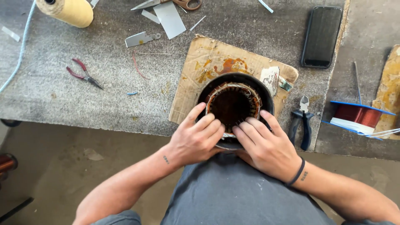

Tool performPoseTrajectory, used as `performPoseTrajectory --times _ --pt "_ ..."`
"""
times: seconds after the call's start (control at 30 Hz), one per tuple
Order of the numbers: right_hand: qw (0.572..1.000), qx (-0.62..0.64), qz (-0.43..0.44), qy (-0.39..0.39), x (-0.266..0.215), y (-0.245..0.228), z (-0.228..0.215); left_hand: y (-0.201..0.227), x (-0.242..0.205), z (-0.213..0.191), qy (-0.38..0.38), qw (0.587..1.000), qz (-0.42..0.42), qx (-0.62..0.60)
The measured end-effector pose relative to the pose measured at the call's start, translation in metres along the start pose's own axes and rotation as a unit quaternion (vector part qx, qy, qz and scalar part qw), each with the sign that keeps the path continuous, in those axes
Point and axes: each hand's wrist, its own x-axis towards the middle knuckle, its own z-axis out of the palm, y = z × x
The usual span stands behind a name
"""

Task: Repairing an electric motor by threading wires through the stator and fitting it into the housing

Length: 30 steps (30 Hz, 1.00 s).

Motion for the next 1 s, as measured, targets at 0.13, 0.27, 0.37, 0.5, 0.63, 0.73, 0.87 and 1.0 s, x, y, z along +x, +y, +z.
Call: performPoseTrajectory --times 0.13,0.27,0.37,0.5,0.63,0.73,0.87,1.0 --pt "0.999 -0.015 0.041 -0.025 -0.009 -0.008 0.007 0.002 -0.003 0.002 0.015 0.999 -0.022 -0.027" --pt "0.987 0.007 0.051 -0.149 -0.014 -0.003 -0.003 -0.007 0.01 -0.026 -0.074 0.997 -0.013 -0.025" --pt "0.988 0.012 0.069 -0.138 -0.011 -0.005 -0.002 -0.014 0.02 -0.029 -0.056 0.998 0.01 -0.003" --pt "0.986 -0.001 0.08 -0.148 -0.006 -0.006 -0.002 -0.019 0.019 -0.026 -0.037 0.998 0.02 -0.039" --pt "0.985 0.025 0.057 -0.163 -0.003 0.003 -0.007 -0.023 0.017 -0.027 -0.075 0.995 0.017 -0.058" --pt "0.979 0.109 0.057 -0.164 0.01 0.021 -0.026 -0.035 0.022 -0.036 -0.108 0.985 -0.013 -0.136" --pt "0.988 -0.007 0.135 -0.068 0.061 0.054 -0.036 -0.066 0.064 -0.041 -0.129 0.97 -0.178 -0.104" --pt "0.966 -0.04 0.189 -0.171 0.086 0.073 0.004 -0.071 0.094 -0.015 -0.222 0.946 -0.205 -0.116"
